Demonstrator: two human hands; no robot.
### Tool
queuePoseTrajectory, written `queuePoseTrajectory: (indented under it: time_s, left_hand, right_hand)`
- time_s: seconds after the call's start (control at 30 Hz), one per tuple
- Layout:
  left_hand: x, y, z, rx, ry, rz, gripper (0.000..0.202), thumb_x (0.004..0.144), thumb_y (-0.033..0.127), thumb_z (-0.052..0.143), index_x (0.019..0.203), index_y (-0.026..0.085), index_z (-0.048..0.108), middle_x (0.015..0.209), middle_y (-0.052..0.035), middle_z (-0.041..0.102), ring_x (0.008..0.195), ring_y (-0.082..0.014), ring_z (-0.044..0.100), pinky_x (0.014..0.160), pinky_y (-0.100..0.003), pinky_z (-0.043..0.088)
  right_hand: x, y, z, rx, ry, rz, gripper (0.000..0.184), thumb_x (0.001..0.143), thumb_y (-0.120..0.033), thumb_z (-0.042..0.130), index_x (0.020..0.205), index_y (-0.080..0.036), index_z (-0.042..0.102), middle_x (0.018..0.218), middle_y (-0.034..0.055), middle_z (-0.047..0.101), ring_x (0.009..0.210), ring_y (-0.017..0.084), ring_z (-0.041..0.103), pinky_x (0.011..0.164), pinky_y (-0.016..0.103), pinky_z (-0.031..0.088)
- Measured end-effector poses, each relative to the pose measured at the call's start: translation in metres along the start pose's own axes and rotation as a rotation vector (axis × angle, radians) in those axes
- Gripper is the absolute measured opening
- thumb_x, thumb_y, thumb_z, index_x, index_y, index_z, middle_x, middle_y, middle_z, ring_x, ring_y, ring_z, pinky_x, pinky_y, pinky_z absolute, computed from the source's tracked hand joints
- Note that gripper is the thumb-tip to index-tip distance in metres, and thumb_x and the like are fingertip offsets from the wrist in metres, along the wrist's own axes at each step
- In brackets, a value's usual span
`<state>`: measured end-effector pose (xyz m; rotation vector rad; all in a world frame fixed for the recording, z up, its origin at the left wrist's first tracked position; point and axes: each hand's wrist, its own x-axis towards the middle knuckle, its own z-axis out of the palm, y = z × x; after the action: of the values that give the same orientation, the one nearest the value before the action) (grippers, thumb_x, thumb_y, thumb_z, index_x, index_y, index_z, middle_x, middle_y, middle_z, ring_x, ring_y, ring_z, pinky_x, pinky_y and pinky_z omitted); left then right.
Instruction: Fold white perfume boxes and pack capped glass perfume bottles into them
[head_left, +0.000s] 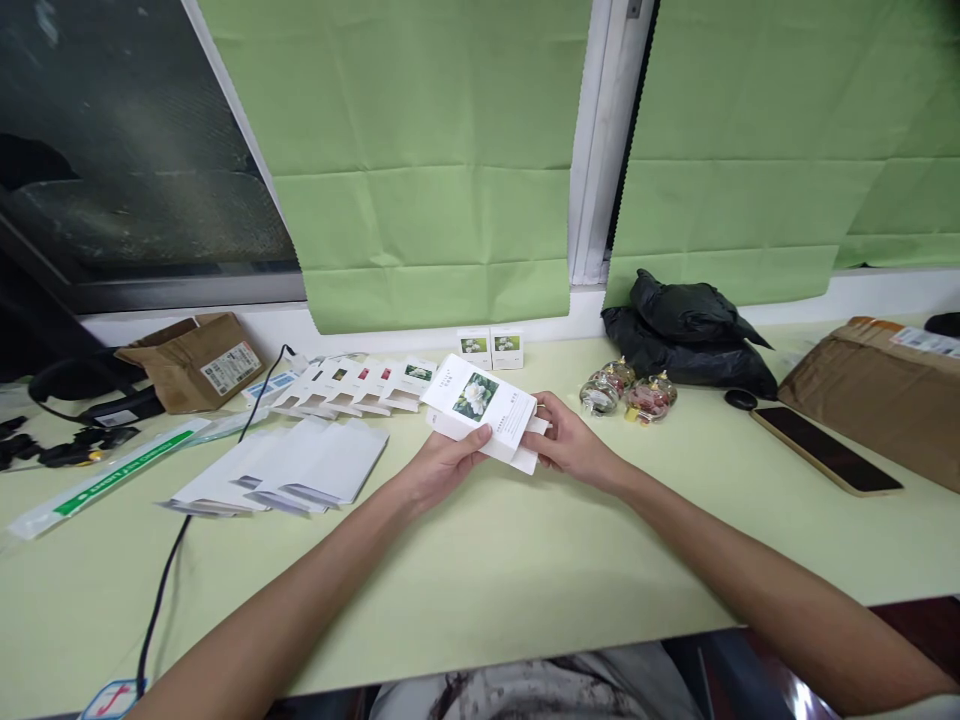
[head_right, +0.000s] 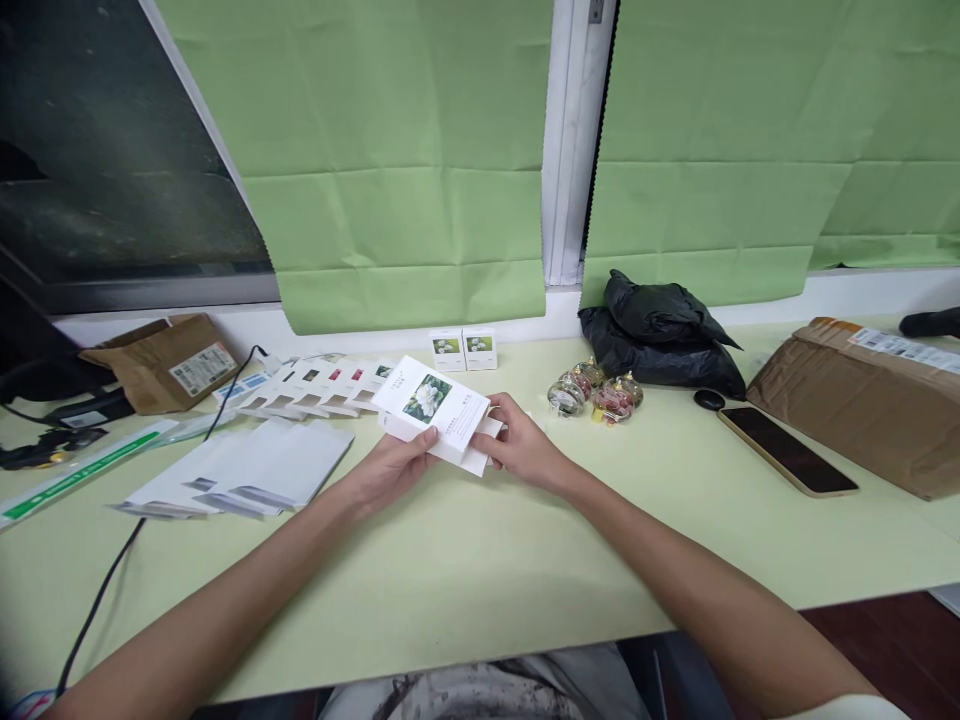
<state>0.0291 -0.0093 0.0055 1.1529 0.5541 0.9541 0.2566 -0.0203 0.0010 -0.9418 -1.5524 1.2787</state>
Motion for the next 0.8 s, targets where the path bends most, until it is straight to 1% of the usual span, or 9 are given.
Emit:
queuePoseTrajectory:
  time_s: [0.1,0.23,0.27,0.3,0.37,0.43,0.57,0.7,0.8]
  left_hand:
    - [0.0,0.0,-0.001,0.007,-0.013,-0.029,0.064,0.093,0.034,0.077,0.152,0.025,0.053,0.155,-0.0122,0.058,0.141,-0.0324,0.055,0.117,-0.047,0.048]
    - [-0.001,0.003,0.0,0.008,0.0,-0.066,0.055,0.095,0.036,0.075,0.146,0.022,0.058,0.151,-0.0141,0.06,0.136,-0.0326,0.06,0.113,-0.046,0.051]
    - [-0.001,0.004,0.0,0.012,0.02,-0.071,0.054,0.094,0.036,0.076,0.143,0.021,0.06,0.149,-0.0145,0.062,0.134,-0.0323,0.061,0.113,-0.046,0.051]
    - [0.0,0.004,0.001,0.019,0.043,-0.075,0.053,0.093,0.036,0.077,0.141,0.02,0.062,0.147,-0.0149,0.064,0.132,-0.0321,0.063,0.113,-0.046,0.052]
    - [0.002,0.005,0.001,0.039,0.093,-0.082,0.053,0.092,0.036,0.079,0.139,0.019,0.063,0.143,-0.0154,0.067,0.128,-0.0314,0.066,0.112,-0.046,0.053]
    - [0.004,0.005,0.0,0.065,0.14,-0.08,0.053,0.091,0.038,0.08,0.138,0.019,0.064,0.141,-0.0157,0.068,0.125,-0.0312,0.068,0.11,-0.046,0.054]
    - [0.006,0.004,-0.003,0.123,0.179,-0.09,0.054,0.089,0.042,0.081,0.135,0.019,0.066,0.141,-0.0161,0.069,0.126,-0.032,0.067,0.108,-0.046,0.055]
    - [0.007,0.0,-0.004,0.165,0.19,-0.072,0.054,0.087,0.045,0.083,0.132,0.019,0.067,0.139,-0.0155,0.07,0.125,-0.0317,0.068,0.104,-0.045,0.058]
    - [0.016,0.003,-0.011,0.204,0.27,-0.01,0.057,0.086,0.05,0.082,0.13,0.018,0.067,0.132,-0.0158,0.073,0.116,-0.0297,0.072,0.097,-0.043,0.06]
  right_hand:
    - [0.0,0.002,-0.004,-0.005,-0.044,0.037,0.047,0.084,-0.043,0.08,0.116,-0.023,0.053,0.106,0.0022,0.068,0.06,0.008,0.053,0.047,0.02,0.04]
    - [-0.003,-0.001,-0.007,0.003,-0.163,0.109,0.065,0.075,-0.042,0.09,0.125,-0.025,0.051,0.116,0.0044,0.068,0.064,0.009,0.055,0.043,0.019,0.038]
    - [-0.004,-0.001,-0.007,-0.001,-0.164,0.103,0.065,0.075,-0.041,0.09,0.125,-0.025,0.052,0.117,0.0049,0.068,0.066,0.01,0.056,0.043,0.019,0.038]
    - [-0.004,-0.001,-0.006,-0.008,-0.143,0.083,0.061,0.078,-0.042,0.088,0.124,-0.024,0.054,0.115,0.0051,0.068,0.068,0.01,0.057,0.042,0.018,0.038]
    - [-0.004,-0.001,-0.005,-0.024,-0.08,0.034,0.046,0.086,-0.048,0.079,0.119,-0.021,0.059,0.102,0.0042,0.067,0.067,0.012,0.058,0.04,0.019,0.039]
    - [-0.003,0.0,-0.004,-0.009,-0.048,0.013,0.04,0.093,-0.054,0.069,0.115,-0.02,0.063,0.09,0.0023,0.064,0.065,0.013,0.058,0.038,0.019,0.041]
    - [-0.002,0.0,-0.006,0.089,-0.052,0.012,0.041,0.094,-0.057,0.066,0.114,-0.022,0.063,0.085,0.0007,0.061,0.065,0.015,0.062,0.038,0.021,0.048]
    - [0.001,0.0,-0.008,0.105,-0.019,0.023,0.042,0.092,-0.06,0.067,0.106,-0.02,0.063,0.079,-0.0001,0.06,0.062,0.014,0.062,0.038,0.022,0.051]
    - [0.004,0.004,-0.01,0.062,-0.026,-0.004,0.044,0.091,-0.057,0.069,0.114,-0.021,0.061,0.085,0.0011,0.065,0.061,0.014,0.062,0.038,0.023,0.049]
